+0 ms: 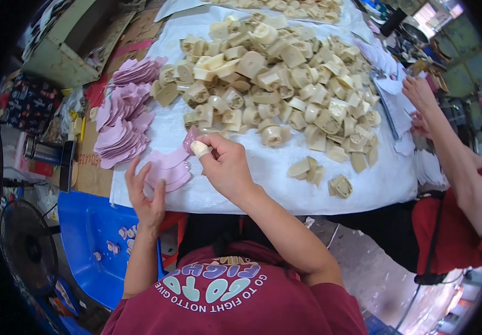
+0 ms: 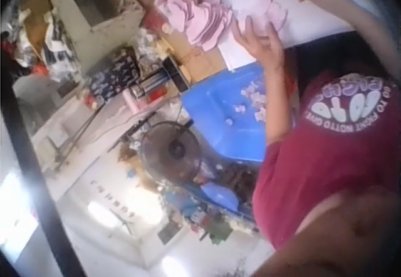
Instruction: The person repeatedly picks up beige plastic components and pink foam cutouts from a table. They press the foam pieces into the plastic molds by hand, creating small assembled units. The person handles the items one at a time, placing the finished pieces into a blue bin or on the table.
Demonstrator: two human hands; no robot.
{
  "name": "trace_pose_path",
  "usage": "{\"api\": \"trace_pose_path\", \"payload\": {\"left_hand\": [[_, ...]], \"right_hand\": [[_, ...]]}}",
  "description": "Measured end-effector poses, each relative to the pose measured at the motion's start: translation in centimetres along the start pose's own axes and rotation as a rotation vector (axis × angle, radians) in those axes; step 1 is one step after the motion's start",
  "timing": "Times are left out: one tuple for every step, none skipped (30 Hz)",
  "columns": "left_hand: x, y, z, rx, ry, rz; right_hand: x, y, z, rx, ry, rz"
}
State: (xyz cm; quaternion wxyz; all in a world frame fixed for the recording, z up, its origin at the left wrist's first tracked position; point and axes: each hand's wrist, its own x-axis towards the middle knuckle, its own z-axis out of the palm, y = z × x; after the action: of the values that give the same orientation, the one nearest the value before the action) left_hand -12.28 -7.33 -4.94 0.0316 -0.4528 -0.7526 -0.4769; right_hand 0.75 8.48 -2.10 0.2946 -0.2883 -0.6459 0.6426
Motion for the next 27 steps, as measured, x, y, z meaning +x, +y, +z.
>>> {"api": "trace_pose_path", "payload": {"left_hand": [[0.0, 0.7, -0.2, -0.012, -0.005, 0.003], [0.0, 1.5, -0.3, -0.025, -0.011, 0.008], [-0.2, 2.1, 0.0, -0.251, -0.047, -0.119], [-0.2, 3.1, 0.1, -0.611, -0.157, -0.376], [0.1, 4.4, -0.1, -0.961, -0.279, -0.642], [0.5, 5.6, -0.2, -1.298, -0.4, -0.915], [0.8, 7.0, 0.6, -1.306, -0.488, -0.991], [0.6, 7.0, 1.2, -1.271, -0.552, -1.033], [0.0, 6.6, 1.8, -1.233, -0.621, -1.072], [-0.2, 6.7, 2.5, -1.193, -0.687, -1.11], [-0.2, 7.6, 3.2, -1.121, -0.692, -1.132], [-0.3, 7.8, 4.0, -1.092, -0.729, -1.141], [-0.7, 7.6, 4.6, -1.062, -0.76, -1.143], [-1.0, 7.4, 5.2, -1.032, -0.79, -1.145], [-1.1, 7.2, 5.6, -1.07, -0.787, -1.152], [-1.2, 7.4, 5.9, -1.087, -0.749, -1.135], [-1.0, 7.8, 6.1, -1.104, -0.709, -1.118], [-0.7, 8.3, 6.1, -1.119, -0.667, -1.1], [-0.4, 8.5, 5.9, -1.141, -0.621, -1.092], [-0.2, 8.7, 5.8, -1.133, -0.594, -1.086], [0.0, 8.8, 5.8, -1.125, -0.569, -1.077], [0.2, 8.8, 5.6, -1.113, -0.539, -1.066], [0.2, 8.1, 5.4, -1.155, -0.562, -1.039], [0.1, 7.7, 5.2, -1.177, -0.529, -1.026], [0.1, 7.5, 5.2, -1.199, -0.494, -1.013], [0.1, 7.4, 5.1, -1.222, -0.457, -1.0], [0.1, 7.4, 5.2, -1.248, -0.422, -0.982]], "right_hand": [[-0.2, 0.1, -0.7, -0.04, 0.025, -0.066], [-0.4, 0.2, -1.3, -0.081, 0.053, -0.131], [-0.6, 0.3, -1.5, -0.299, 0.083, -0.474], [-1.2, 0.0, -2.1, -0.434, 0.011, -0.571], [-2.2, -0.5, -2.7, -0.573, -0.064, -0.661], [-3.2, -1.0, -3.2, -0.708, -0.149, -0.751], [-4.1, -1.3, -3.7, -0.793, -0.231, -0.721], [-5.2, -1.6, -4.2, -0.875, -0.313, -0.685], [-6.1, -1.8, -4.8, -0.959, -0.391, -0.643], [-7.0, -1.6, -5.5, -0.983, -0.401, -0.627], [-7.9, -1.2, -6.1, -1.006, -0.412, -0.611], [-8.7, -0.8, -6.9, -1.036, -0.42, -0.59], [-9.3, -0.4, -7.5, -1.032, -0.428, -0.574], [-9.8, -0.5, -8.1, -1.012, -0.415, -0.558], [-10.0, -0.5, -8.4, -0.987, -0.402, -0.547], [-10.2, -0.7, -9.0, -0.961, -0.39, -0.537], [-10.3, -1.2, -9.7, -0.952, -0.326, -0.508], [-10.0, -1.5, -10.5, -1.027, -0.247, -0.525], [-9.5, -1.8, -11.5, -1.101, -0.168, -0.542], [-9.1, -2.1, -12.3, -1.175, -0.091, -0.558], [-8.6, -1.7, -13.1, -1.276, 0.03, -0.556], [-8.2, -1.2, -14.1, -1.363, 0.031, -0.534], [-7.6, -0.7, -15.2, -1.45, 0.031, -0.51], [-7.2, -0.3, -15.9, -1.535, 0.027, -0.487], [-7.0, -0.2, -16.4, -1.446, 0.056, -0.472], [-6.7, -0.1, -16.7, -1.313, 0.119, -0.472], [-6.6, 0.1, -17.0, -1.179, 0.177, -0.466]]}}
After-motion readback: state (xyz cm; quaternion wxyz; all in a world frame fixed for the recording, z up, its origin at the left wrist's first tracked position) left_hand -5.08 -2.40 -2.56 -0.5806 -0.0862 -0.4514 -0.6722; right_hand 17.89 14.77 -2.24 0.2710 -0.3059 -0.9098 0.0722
